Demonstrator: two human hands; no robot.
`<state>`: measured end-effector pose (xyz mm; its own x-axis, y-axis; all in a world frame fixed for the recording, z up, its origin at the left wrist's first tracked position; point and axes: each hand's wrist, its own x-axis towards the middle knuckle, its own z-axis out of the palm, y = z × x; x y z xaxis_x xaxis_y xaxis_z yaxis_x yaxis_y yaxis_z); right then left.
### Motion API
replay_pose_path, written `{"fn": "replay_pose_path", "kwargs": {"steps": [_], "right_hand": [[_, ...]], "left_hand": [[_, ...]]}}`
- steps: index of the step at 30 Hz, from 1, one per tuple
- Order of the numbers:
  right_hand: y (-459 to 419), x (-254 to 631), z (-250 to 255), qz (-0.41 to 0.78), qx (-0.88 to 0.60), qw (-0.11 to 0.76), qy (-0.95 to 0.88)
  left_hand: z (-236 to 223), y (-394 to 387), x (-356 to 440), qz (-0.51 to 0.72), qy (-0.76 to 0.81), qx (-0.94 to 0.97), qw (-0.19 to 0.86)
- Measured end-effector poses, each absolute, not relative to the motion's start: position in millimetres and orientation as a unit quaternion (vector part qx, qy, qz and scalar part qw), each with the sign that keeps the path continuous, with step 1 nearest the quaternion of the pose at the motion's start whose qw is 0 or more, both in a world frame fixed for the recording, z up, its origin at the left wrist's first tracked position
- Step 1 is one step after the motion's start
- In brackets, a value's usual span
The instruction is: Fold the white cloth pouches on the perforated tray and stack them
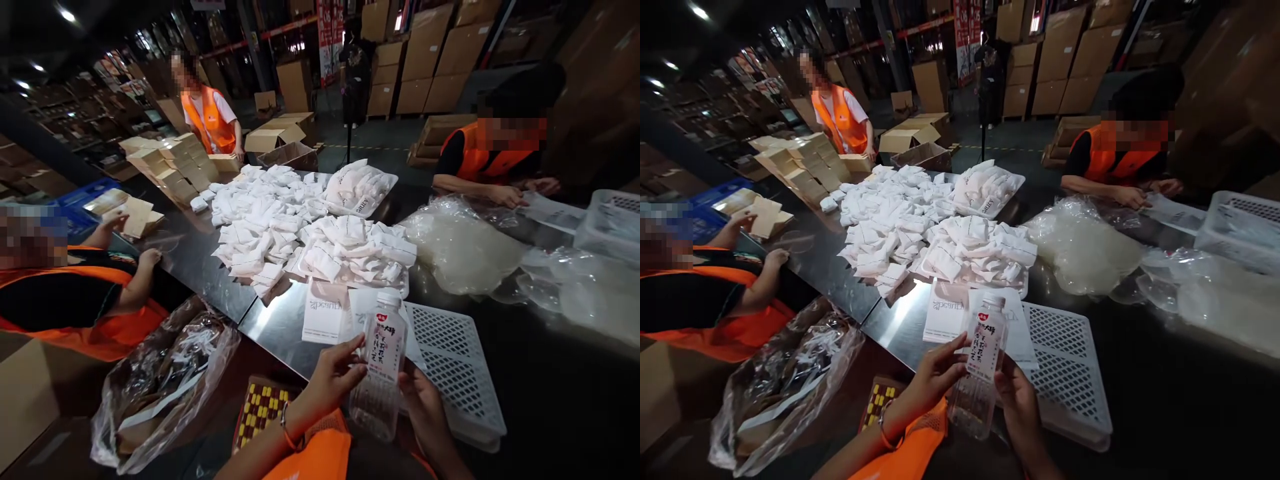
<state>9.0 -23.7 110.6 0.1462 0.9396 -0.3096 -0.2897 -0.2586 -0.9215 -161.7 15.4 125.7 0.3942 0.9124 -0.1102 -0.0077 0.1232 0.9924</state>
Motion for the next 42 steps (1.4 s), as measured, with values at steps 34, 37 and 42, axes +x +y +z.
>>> {"fn": "replay_pose_path", "kwargs": {"steps": [34,37,42], "right_hand": [[4,-11,73,0.578,-0.555,0.418,-0.428],[4,-7,46,0.479,-0.613,0.359,-0.515],[4,7,-2,0.121,-0.65,0.286,-0.693]], "left_hand": [[97,16,-169,0.425,0.513,0.441,0.602],[80,25,-178,0.436,0.525,0.37,0.631],[72,45,-195,0.454,0.539,0.315,0.636]]}}
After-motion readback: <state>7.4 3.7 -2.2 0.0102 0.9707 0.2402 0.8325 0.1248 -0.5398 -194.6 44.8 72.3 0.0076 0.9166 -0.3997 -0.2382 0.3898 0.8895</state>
